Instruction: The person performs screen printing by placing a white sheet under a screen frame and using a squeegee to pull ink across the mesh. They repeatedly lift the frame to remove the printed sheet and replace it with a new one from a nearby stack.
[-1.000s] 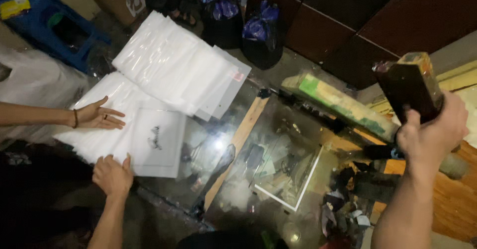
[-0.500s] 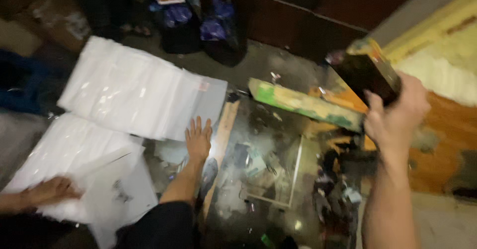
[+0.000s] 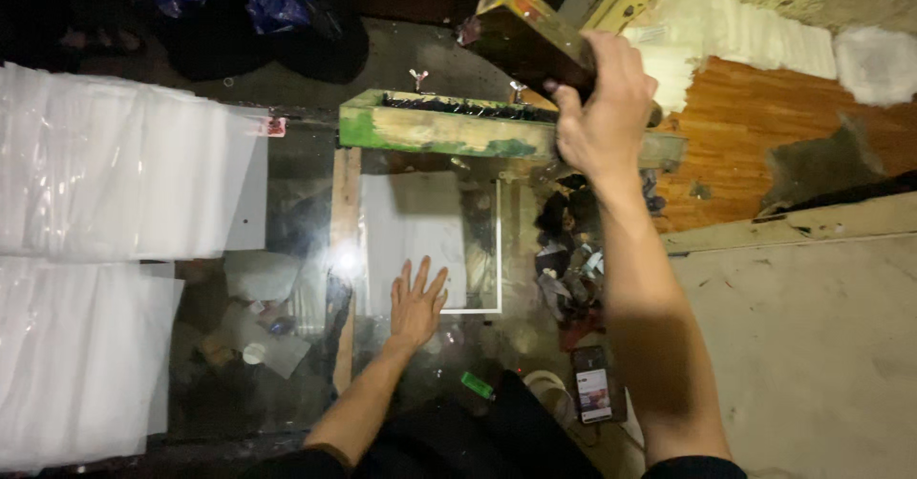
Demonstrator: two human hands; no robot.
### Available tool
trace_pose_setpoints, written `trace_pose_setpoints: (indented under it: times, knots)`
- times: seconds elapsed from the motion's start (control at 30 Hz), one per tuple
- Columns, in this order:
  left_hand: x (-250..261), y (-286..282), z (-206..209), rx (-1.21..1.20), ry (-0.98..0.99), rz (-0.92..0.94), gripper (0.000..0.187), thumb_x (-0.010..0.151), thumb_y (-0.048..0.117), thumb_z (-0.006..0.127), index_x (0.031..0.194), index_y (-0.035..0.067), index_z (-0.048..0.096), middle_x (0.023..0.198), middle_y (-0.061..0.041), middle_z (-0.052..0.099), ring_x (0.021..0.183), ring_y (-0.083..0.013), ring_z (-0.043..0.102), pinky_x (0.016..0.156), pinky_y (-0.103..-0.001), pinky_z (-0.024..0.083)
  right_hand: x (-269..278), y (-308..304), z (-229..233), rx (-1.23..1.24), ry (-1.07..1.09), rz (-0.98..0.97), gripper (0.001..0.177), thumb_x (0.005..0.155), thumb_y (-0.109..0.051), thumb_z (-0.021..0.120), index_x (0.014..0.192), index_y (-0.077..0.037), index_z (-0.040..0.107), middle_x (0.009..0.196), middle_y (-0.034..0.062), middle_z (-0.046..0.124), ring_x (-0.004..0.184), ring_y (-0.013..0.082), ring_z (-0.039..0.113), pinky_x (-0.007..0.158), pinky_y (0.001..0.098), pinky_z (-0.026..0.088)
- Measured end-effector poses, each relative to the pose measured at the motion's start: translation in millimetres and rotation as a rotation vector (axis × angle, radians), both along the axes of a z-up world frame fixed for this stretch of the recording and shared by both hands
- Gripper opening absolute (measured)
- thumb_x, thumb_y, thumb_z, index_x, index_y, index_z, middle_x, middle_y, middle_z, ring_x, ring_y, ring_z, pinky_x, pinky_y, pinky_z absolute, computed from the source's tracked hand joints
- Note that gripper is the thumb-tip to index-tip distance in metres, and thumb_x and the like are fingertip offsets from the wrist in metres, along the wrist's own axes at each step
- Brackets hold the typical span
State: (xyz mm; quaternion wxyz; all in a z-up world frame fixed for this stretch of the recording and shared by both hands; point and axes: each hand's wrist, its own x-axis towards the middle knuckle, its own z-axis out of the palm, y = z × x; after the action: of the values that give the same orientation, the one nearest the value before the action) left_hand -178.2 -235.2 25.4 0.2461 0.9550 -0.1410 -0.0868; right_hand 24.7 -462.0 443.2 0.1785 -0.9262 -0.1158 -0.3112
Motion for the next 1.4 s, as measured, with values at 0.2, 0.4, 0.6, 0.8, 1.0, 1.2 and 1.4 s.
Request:
trace_pose_setpoints:
  times: [0.2, 0.4, 0.6, 0.8, 1.0, 1.2, 1.4]
  knots:
    - [14.6, -27.1, 6.3, 0.001, 0.009, -0.178, 0.054, 0.111, 0.042, 0.051, 0.164, 0.032, 0.045, 0.181, -0.007, 0.023, 0.165, -0.0448, 0.012, 0.127, -0.068, 0.022, -6.4, 0.0, -3.6, -0.011, 0.006, -0.008, 0.049, 0.087, -0.018, 0.076, 0.134, -0.01, 0.063, 0.122, 0.0121, 0.069, 0.112, 0.0366, 0.062, 0.085, 0.049, 0.042]
    - [6.6, -47.8, -0.5, -0.01, 0.054, -0.126, 0.062, 0.109, 0.048, 0.053, 0.168, 0.032, 0.04, 0.183, -0.007, 0.014, 0.166, -0.0469, 0.007, 0.128, -0.069, 0.019, -13.1, 2.7, -3.7, -0.004, -0.003, 0.014, 0.053, 0.082, -0.015, 0.074, 0.133, -0.011, 0.063, 0.12, 0.0102, 0.068, 0.111, 0.0366, 0.062, 0.086, 0.05, 0.043]
    - [5.0, -51.8, 4.0, -0.021, 0.07, -0.153, 0.062, 0.112, 0.051, 0.047, 0.169, 0.032, 0.038, 0.183, -0.006, 0.015, 0.166, -0.0443, 0.007, 0.128, -0.068, 0.019, -16.2, 4.3, -1.5, -0.012, -0.001, 0.018, 0.052, 0.081, -0.017, 0.07, 0.132, -0.01, 0.062, 0.116, 0.0108, 0.068, 0.11, 0.0365, 0.062, 0.083, 0.0489, 0.042]
    - [6.6, -55.1, -2.0, -0.006, 0.023, -0.154, 0.06, 0.11, 0.052, 0.05, 0.166, 0.032, 0.042, 0.182, -0.008, 0.02, 0.164, -0.047, 0.012, 0.127, -0.067, 0.022, -9.7, -1.3, -9.5, -0.037, -0.012, 0.007, 0.054, 0.084, -0.019, 0.074, 0.136, -0.008, 0.063, 0.123, 0.0121, 0.069, 0.111, 0.0372, 0.062, 0.085, 0.0499, 0.043]
    - [5.6, -48.5, 15.7, -0.067, -0.018, -0.177, 0.067, 0.108, 0.059, 0.051, 0.169, 0.032, 0.038, 0.182, -0.007, 0.021, 0.164, -0.0461, 0.014, 0.123, -0.071, 0.021, -16.9, 6.0, 1.5, 0.036, -0.017, 0.013, 0.055, 0.079, -0.018, 0.068, 0.134, -0.014, 0.063, 0.12, 0.0099, 0.07, 0.109, 0.0342, 0.064, 0.086, 0.0462, 0.042]
    - [-12.9, 33.0, 81.3, -0.854, 0.021, 0.423, 0.079, 0.07, 0.04, 0.107, 0.13, 0.009, 0.066, 0.126, -0.017, 0.064, 0.129, -0.0432, 0.061, 0.113, -0.056, 0.045, -110.9, 0.3, -105.8, 0.015, -0.305, 0.097, 0.041, 0.079, 0.003, 0.074, 0.118, -0.01, 0.077, 0.116, 0.0126, 0.076, 0.11, 0.0351, 0.074, 0.1, 0.05, 0.052]
    - [-62.0, 100.7, 74.8, -0.965, 0.549, 0.784, 0.124, 0.054, 0.016, 0.107, 0.164, 0.008, 0.05, 0.13, -0.009, 0.079, 0.108, -0.015, 0.073, 0.092, -0.03, 0.062, -147.1, -2.2, -299.9, -0.206, 0.361, 0.248, 0.056, 0.08, -0.013, 0.074, 0.135, -0.02, 0.073, 0.123, 0.0053, 0.079, 0.107, 0.0316, 0.07, 0.092, 0.0538, 0.05]
